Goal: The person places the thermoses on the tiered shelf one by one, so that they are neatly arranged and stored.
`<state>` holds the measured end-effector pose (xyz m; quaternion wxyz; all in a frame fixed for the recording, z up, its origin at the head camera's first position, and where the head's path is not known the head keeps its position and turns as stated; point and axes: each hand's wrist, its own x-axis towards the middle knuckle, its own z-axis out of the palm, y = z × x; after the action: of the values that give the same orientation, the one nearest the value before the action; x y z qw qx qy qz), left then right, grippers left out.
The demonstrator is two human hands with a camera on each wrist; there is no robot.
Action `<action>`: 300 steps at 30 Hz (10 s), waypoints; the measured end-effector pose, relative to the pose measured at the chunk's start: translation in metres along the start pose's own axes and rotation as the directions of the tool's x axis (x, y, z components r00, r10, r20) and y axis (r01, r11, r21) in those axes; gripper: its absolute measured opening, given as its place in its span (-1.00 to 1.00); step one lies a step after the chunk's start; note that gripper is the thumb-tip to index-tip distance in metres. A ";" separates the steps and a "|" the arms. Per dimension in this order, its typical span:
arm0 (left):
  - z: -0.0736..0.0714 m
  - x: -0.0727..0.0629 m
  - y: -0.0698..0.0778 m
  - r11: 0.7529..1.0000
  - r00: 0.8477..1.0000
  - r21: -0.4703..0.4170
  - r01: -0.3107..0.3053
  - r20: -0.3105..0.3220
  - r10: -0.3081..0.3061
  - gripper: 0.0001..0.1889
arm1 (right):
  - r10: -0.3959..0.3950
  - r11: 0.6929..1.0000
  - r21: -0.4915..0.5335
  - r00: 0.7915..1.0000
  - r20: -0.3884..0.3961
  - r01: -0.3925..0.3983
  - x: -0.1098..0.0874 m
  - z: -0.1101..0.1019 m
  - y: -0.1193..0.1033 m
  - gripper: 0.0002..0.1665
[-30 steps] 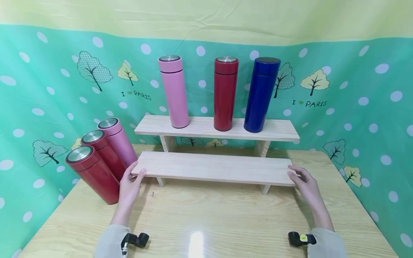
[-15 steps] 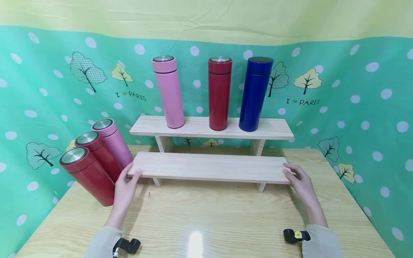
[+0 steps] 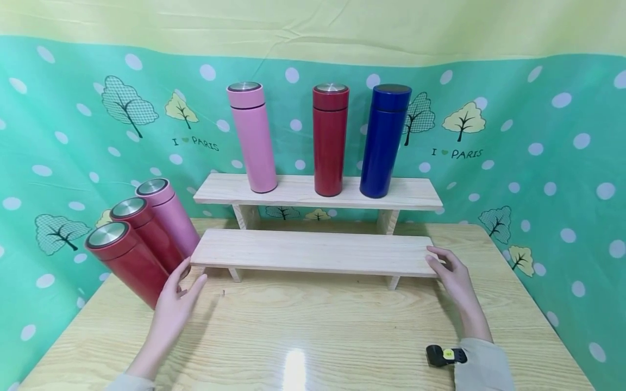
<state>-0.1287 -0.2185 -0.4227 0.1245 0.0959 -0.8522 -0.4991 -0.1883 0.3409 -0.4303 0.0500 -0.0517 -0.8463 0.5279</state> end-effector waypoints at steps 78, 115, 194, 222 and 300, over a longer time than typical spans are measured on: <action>-0.079 0.017 -0.039 0.988 0.970 -0.082 0.130 -0.196 -0.144 -0.11 | 0.001 0.999 0.050 1.000 0.020 -0.002 -0.002 0.004 0.001 -0.29; -0.045 0.005 0.038 0.981 0.965 -0.138 -0.136 -0.243 0.099 -0.22 | 0.024 0.999 0.042 0.999 0.043 -0.026 -0.004 -0.001 -0.005 -0.23; 0.168 0.026 0.178 0.856 0.882 -0.403 -0.323 0.199 0.426 -0.25 | 0.009 1.000 -0.019 0.999 0.037 -0.008 -0.002 0.000 -0.003 -0.21; 0.233 0.002 0.214 0.870 0.875 -0.426 -0.249 0.285 0.390 -0.25 | -0.038 0.999 -0.002 0.999 0.016 0.038 -0.005 -0.001 -0.001 -0.29; 0.201 -0.013 0.205 0.848 0.830 -0.372 -0.377 0.272 0.488 -0.32 | -0.037 0.999 -0.017 0.999 0.032 0.038 -0.004 -0.002 -0.001 -0.26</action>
<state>-0.1858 0.0504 -0.3399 0.0923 -0.2140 -0.7727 -0.5904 -0.1840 0.3417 -0.4291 0.0460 -0.0278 -0.8523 0.5202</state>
